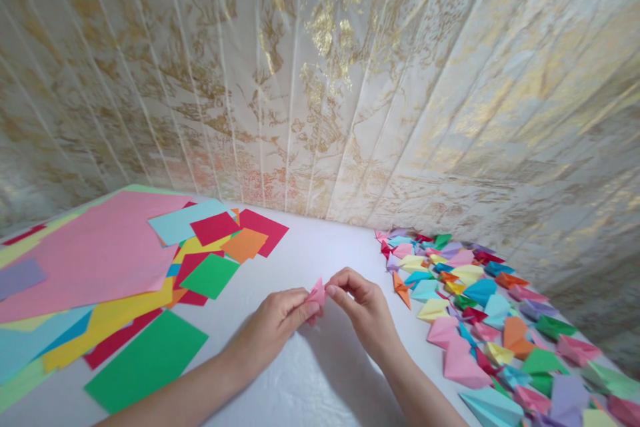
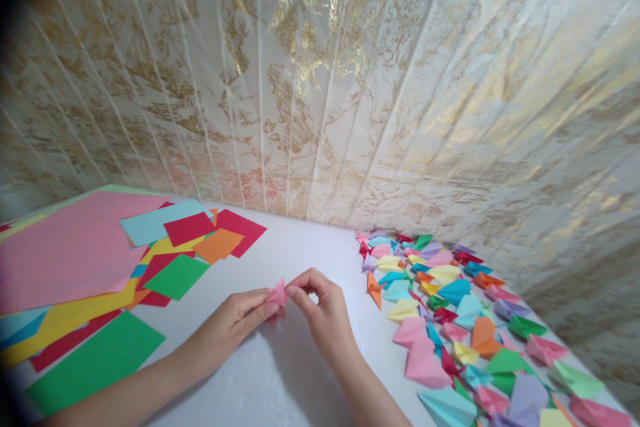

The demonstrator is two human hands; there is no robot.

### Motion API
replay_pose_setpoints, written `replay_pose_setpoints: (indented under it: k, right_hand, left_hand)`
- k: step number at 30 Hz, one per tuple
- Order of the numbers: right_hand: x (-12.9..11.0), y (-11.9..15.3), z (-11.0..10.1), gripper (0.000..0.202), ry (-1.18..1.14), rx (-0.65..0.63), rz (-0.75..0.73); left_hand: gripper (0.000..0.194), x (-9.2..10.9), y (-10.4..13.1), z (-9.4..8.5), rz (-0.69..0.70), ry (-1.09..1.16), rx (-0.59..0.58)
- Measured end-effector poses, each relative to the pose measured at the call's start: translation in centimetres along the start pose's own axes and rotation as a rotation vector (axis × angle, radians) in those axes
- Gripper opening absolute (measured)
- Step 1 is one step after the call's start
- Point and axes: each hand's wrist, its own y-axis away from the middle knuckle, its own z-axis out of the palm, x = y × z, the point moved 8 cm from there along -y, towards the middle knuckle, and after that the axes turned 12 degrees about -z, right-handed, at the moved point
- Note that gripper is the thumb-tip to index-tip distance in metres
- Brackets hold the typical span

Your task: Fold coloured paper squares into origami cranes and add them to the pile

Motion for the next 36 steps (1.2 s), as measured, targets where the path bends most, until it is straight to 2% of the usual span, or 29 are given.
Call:
replay_pose_setpoints:
  k: [9,20,27,29,31,36]
  right_hand:
    - [-4.0,0.0,1.5,0.01,0.294,-0.199,-0.273]
    - [-4.6,0.5,2.2,0.023,0.574,-0.296,-0.472]
    - [-5.5,0.4,2.6,0.018,0.66,-0.348,-0.464]
    - [-6.1,0.2,2.0,0.018,0.739,-0.386,-0.456]
    - [-6.7,0.3,0.2,0.019,0.849,-0.417,-0.444]
    - [-7.5,1.8,-7.4,0.025,1.07,-0.376,-0.456]
  left_hand:
    - [0.033,-0.3,-0.3,-0.3,-0.003,0.082,-0.014]
    - [0.022,1.0,0.2,0.4,0.028,0.021,-0.037]
    - [0.019,1.3,0.4,0.4,0.048,-0.019,-0.017]
    - [0.02,1.5,0.6,0.4,0.047,-0.049,-0.019]
    - [0.02,1.7,0.7,0.4,0.041,-0.078,-0.014]
    - [0.02,1.5,0.9,0.7,0.036,-0.186,0.012]
